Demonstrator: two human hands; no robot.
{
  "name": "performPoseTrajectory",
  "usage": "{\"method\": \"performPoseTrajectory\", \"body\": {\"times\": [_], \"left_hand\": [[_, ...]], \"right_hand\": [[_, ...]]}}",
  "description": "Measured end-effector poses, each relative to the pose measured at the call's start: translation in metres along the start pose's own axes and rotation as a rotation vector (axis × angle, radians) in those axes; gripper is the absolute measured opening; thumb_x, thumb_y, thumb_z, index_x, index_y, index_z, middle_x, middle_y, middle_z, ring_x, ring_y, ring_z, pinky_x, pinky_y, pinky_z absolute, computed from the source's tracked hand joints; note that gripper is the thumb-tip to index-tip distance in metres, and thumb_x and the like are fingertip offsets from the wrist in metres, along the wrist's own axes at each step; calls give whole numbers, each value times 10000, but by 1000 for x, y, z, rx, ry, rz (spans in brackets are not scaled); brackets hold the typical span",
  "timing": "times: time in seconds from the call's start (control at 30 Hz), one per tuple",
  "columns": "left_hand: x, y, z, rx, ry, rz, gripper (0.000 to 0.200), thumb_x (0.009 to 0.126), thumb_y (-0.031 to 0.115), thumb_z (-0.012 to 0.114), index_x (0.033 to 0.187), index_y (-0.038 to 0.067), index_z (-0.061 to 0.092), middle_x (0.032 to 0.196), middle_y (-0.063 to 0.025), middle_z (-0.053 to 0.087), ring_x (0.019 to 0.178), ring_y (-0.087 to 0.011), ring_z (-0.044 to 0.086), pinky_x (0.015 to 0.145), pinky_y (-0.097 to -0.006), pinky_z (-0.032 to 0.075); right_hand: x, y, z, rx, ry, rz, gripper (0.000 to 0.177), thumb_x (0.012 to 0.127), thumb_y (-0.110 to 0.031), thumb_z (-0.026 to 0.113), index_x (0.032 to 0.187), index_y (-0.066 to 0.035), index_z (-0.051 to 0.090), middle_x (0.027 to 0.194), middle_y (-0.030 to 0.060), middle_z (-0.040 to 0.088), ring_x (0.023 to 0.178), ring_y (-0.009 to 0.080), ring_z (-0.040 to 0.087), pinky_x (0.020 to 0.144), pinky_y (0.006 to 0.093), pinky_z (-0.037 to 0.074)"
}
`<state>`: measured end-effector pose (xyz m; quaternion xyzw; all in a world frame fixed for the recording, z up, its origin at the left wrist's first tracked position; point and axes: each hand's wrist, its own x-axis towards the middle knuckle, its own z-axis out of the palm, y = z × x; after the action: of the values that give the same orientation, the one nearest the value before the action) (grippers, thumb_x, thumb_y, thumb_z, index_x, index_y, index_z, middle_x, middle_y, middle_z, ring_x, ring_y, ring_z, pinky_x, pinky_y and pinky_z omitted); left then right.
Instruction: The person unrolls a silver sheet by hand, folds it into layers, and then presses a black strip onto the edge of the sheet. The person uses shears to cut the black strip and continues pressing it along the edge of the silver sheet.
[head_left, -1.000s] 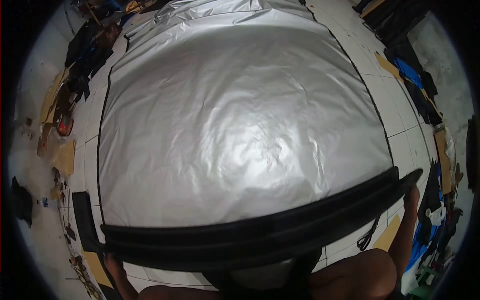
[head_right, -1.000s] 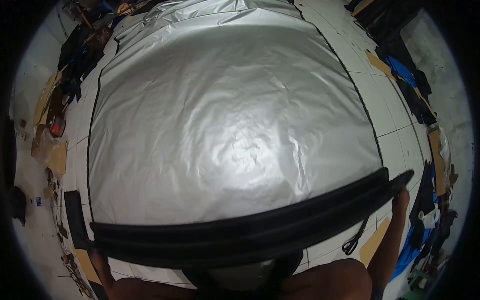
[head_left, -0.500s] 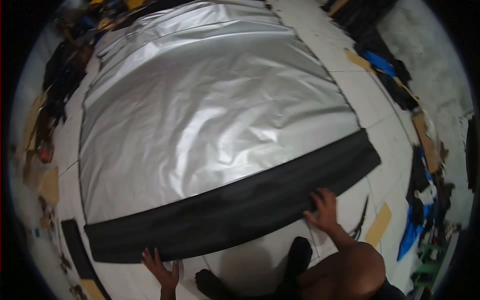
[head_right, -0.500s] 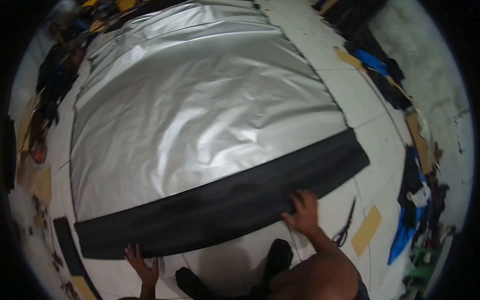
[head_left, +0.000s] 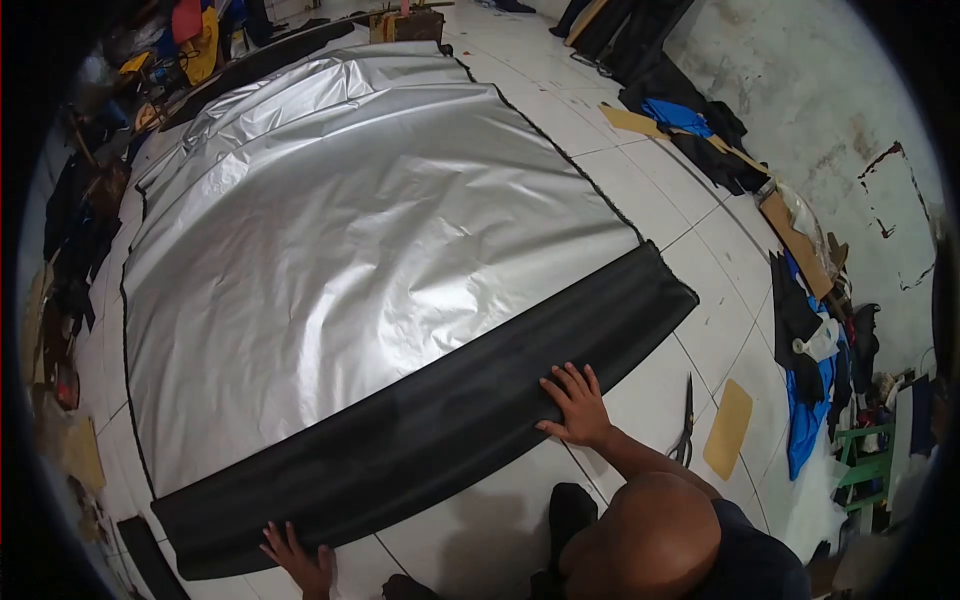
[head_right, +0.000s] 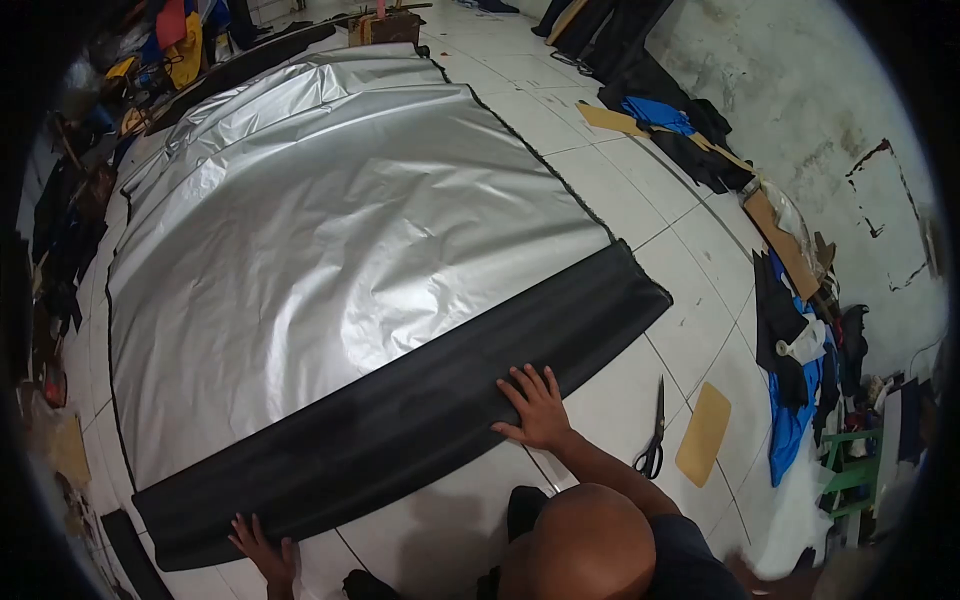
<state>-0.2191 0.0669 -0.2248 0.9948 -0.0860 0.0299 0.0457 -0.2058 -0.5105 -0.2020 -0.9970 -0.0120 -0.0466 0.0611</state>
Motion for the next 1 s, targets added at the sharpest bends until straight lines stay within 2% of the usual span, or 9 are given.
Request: {"method": "performPoseTrajectory", "body": {"times": [0.43, 0.57, 0.63, 0.77, 0.8, 0.83, 0.9, 0.93, 1.0], "left_hand": [[42, -2, 8, -54, -204, -76, 717, 859, 464, 454, 1395, 17, 294, 1477, -249, 123, 1378, -411, 70, 1087, -559, 20], [43, -1, 0, -95, -243, -85, 690, 872, 431, 460, 1388, 1, 300, 1468, -249, 152, 1374, -402, 89, 1098, -528, 41], [38, -11, 2, -154, 6, -171, 622, 852, 300, 529, 1366, 7, 337, 1436, -248, 235, 1347, -390, 187, 1093, -503, 119], [-8, -101, 40, -337, 438, -639, 453, 889, 184, 527, 1272, -34, 425, 1273, -183, 477, 1167, -342, 464, 973, -462, 380], [-11, -86, 4, -595, 258, -919, 685, 844, 504, 557, 1341, 57, 405, 1317, -301, 389, 1179, -456, 405, 990, -545, 317], [-24, -108, 23, -534, 407, -1039, 650, 858, 479, 555, 1283, -1, 450, 1131, -288, 538, 1023, -393, 533, 853, -454, 458], [-73, -223, 93, -786, 130, -836, 510, 900, 369, 502, 1245, -6, 481, 958, -209, 615, 840, -303, 594, 673, -404, 500], [-73, -239, 101, -1113, 83, -805, 443, 914, 298, 477, 1255, 15, 479, 915, -173, 624, 762, -264, 592, 623, -383, 497], [-49, -227, 87, -979, 33, -974, 406, 910, 278, 497, 1188, -18, 520, 894, -158, 613, 759, -237, 567, 653, -336, 494]], "right_hand": [[42, 5, 29, 34, -163, 76, 780, 840, -669, 374, 1415, -148, 293, 1473, 175, 206, 1384, 343, 116, 1109, 526, 44], [43, 8, 14, 76, -128, 50, 721, 855, -602, 442, 1380, -121, 328, 1423, 200, 274, 1343, 351, 220, 1082, 525, 144], [41, 11, -6, 194, -68, 82, 679, 859, -564, 480, 1323, -79, 385, 1375, 210, 342, 1302, 344, 307, 1049, 512, 240], [-1, 29, -9, 283, 107, 710, 581, 829, -469, 602, 1121, 10, 453, 1000, 201, 572, 942, 328, 577, 814, 460, 450], [-14, 32, -13, 336, 57, 879, 563, 824, -450, 623, 1076, 25, 455, 887, 189, 588, 842, 317, 601, 739, 452, 482], [-22, 34, -16, 388, 9, 1050, 549, 819, -430, 644, 1031, 40, 457, 774, 176, 605, 741, 306, 626, 664, 444, 513], [-29, 47, -2, 738, 96, 1235, 552, 800, -392, 682, 1036, 52, 453, 679, 140, 575, 641, 262, 614, 570, 392, 518], [-27, 58, 5, 919, 149, 1318, 555, 791, -373, 701, 1038, 57, 451, 631, 123, 560, 592, 241, 608, 522, 367, 521], [-18, 67, 15, 1190, 386, 1352, 492, 811, -336, 687, 1016, 55, 470, 638, 100, 542, 533, 181, 565, 464, 303, 513]]}}
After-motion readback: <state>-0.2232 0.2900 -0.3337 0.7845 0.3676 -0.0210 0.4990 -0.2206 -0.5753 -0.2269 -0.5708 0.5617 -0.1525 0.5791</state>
